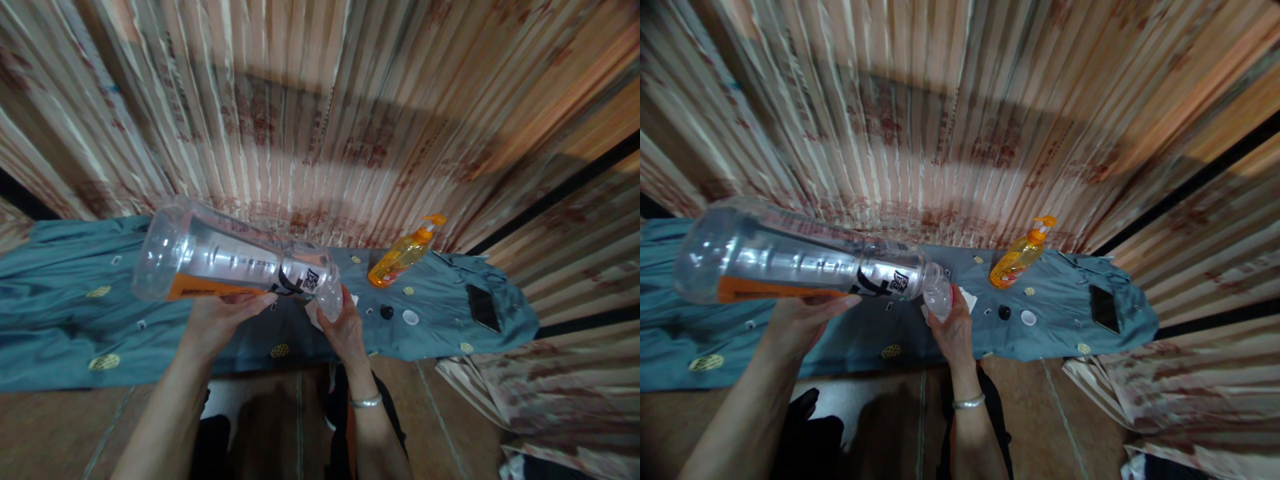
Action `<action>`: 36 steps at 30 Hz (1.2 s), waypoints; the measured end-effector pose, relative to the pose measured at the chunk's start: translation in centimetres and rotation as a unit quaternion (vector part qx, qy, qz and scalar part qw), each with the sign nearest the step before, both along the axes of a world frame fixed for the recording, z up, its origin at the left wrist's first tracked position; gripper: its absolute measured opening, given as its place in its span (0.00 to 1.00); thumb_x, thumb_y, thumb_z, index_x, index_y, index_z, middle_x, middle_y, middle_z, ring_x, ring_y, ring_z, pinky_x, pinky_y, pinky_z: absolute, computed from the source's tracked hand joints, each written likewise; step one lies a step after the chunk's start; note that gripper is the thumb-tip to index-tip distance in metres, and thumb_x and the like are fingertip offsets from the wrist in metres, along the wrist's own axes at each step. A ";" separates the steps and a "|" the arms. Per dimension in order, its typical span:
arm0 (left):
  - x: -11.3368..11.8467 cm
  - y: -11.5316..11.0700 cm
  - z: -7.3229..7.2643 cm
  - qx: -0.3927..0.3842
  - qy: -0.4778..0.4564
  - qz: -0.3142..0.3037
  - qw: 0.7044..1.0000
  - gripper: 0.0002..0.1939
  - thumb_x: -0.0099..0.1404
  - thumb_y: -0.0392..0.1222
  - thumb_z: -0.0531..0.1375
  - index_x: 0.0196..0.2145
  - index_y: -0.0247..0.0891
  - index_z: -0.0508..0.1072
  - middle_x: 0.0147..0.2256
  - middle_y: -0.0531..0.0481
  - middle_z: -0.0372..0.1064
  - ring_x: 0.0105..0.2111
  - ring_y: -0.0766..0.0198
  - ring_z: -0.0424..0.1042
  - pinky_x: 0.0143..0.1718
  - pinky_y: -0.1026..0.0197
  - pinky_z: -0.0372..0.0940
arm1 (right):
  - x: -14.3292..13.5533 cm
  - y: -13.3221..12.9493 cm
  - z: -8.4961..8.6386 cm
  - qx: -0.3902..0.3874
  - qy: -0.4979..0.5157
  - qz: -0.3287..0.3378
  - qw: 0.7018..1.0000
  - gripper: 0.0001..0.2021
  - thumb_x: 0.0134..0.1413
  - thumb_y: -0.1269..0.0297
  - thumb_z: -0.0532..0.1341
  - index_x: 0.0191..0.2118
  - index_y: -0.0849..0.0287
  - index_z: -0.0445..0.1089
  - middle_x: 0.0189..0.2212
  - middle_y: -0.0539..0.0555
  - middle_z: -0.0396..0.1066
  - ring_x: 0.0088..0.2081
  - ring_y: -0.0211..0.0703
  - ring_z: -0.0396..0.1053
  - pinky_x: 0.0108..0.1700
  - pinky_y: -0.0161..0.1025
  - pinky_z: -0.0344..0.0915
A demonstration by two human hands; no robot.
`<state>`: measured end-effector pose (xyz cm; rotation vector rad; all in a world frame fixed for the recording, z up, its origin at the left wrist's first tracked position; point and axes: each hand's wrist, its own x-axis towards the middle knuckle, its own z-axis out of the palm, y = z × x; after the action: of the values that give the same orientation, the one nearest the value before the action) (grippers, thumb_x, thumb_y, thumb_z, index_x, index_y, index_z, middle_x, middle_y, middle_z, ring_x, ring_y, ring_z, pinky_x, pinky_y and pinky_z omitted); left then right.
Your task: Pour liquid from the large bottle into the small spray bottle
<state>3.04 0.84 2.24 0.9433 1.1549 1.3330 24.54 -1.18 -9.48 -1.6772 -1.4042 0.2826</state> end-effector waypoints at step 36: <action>0.0 -0.3 0.5 -0.015 0.029 0.016 0.999 0.13 0.31 0.36 0.72 0.20 0.37 0.78 0.23 0.52 0.78 0.23 0.65 0.75 0.30 0.65 0.73 | 0.1 -0.1 0.2 -0.014 -0.007 -0.001 1.000 0.34 0.49 0.60 0.64 0.62 0.64 0.60 0.52 0.67 0.72 0.55 0.60 0.71 0.54 0.56 0.70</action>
<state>3.09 0.52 2.76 0.9515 1.2356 1.3170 24.60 -1.25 -9.31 -1.7076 -1.4140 0.2914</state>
